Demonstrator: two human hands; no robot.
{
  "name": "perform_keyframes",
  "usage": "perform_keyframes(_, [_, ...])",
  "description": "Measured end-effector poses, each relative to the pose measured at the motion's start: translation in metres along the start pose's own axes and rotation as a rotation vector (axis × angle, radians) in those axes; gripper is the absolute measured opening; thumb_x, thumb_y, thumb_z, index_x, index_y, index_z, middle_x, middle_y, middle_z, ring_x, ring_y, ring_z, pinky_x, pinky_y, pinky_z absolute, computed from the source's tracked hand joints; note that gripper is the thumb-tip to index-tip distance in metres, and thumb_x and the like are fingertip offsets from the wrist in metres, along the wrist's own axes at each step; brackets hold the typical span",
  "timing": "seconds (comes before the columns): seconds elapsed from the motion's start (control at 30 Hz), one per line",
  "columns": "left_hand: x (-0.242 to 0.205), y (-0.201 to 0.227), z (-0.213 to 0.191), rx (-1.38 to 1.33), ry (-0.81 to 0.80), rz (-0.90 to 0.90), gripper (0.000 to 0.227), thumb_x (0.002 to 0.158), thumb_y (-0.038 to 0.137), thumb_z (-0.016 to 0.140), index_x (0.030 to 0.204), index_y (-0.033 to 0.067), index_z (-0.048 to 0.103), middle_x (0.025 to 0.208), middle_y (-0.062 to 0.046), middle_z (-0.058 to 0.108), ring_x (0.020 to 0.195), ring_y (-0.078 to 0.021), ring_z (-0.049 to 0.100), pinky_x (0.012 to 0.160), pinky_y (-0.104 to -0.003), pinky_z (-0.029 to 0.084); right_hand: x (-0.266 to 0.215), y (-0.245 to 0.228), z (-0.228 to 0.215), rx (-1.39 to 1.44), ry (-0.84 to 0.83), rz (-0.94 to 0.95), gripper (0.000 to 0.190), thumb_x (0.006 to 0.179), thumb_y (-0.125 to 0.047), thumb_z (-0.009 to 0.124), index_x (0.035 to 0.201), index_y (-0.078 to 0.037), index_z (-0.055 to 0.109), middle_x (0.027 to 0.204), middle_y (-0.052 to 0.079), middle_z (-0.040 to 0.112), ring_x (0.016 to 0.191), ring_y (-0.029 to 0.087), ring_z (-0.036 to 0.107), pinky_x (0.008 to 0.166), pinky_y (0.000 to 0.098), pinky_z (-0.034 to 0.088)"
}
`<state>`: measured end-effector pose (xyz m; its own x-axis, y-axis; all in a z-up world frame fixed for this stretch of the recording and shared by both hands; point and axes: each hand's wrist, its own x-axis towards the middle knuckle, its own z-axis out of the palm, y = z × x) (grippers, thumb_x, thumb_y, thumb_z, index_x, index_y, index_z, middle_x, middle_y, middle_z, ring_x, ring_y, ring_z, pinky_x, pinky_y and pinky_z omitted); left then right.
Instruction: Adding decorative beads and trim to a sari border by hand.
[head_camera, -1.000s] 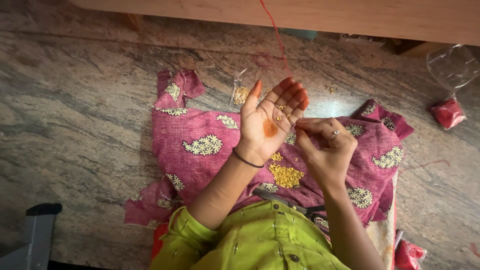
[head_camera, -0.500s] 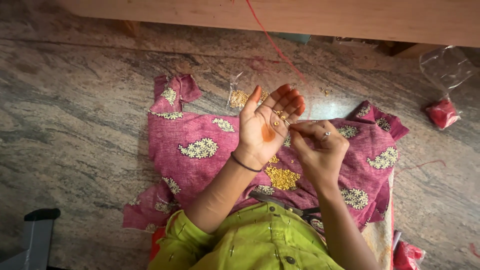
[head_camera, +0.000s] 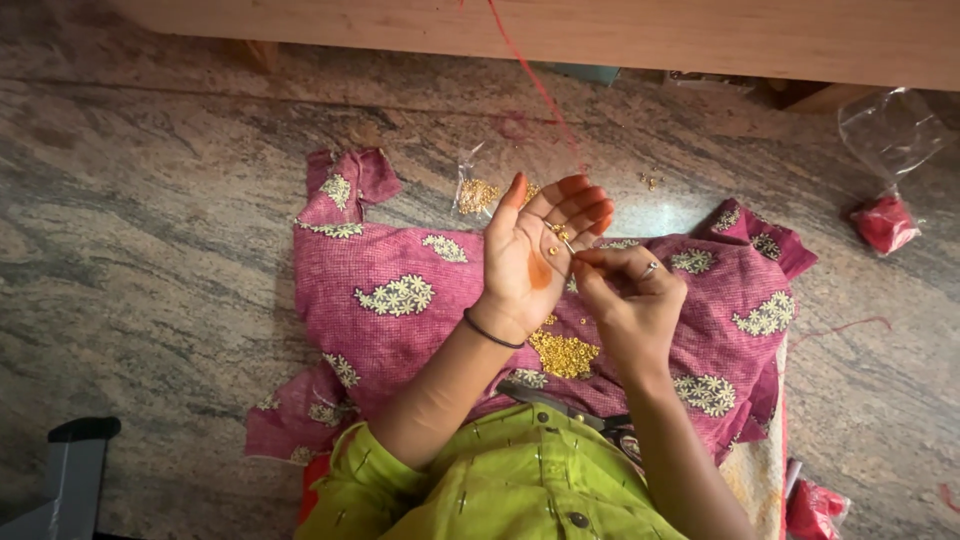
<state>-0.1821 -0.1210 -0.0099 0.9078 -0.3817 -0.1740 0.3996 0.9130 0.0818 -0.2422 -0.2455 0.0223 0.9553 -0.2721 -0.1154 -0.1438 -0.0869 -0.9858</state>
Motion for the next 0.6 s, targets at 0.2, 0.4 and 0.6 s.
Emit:
perform_keyframes(0.2, [0.0013,0.0010,-0.0044,0.015,0.027,-0.002,0.060,0.113,0.048,0.044,0.128,-0.0072,0.061,0.124,-0.022,0.069,0.119,-0.0331,0.066,0.114,-0.047,0.047,0.0001,0.0034,-0.0003,0.030,0.005,0.028,0.007,0.090,0.003,0.073,0.097,0.005,0.074,0.083,0.004,0.072,0.069,0.004,0.060,0.063,0.0175,0.049])
perform_keyframes(0.4, [0.0006,0.0014,-0.0084,-0.003,0.009,-0.007,0.059,0.113,0.048,0.044,0.128,-0.0071,0.061,0.124,-0.023,0.069,0.120,-0.0338,0.066,0.114,-0.047,0.048,0.0024,-0.0029,0.0046,0.105,-0.040,0.045,0.006,0.093,0.001,0.072,0.098,0.002,0.072,0.093,0.005,0.074,0.076,0.003,0.064,0.066,0.0175,0.051])
perform_keyframes(0.6, [0.0008,0.0065,-0.0070,0.007,-0.006,-0.039,0.061,0.113,0.049,0.043,0.129,-0.0078,0.061,0.124,-0.024,0.069,0.120,-0.0347,0.066,0.114,-0.047,0.048,-0.0023,0.0026,-0.0001,0.059,-0.085,-0.014,0.004,0.093,0.002,0.073,0.097,0.002,0.072,0.094,0.004,0.073,0.080,0.005,0.064,0.072,0.0193,0.052])
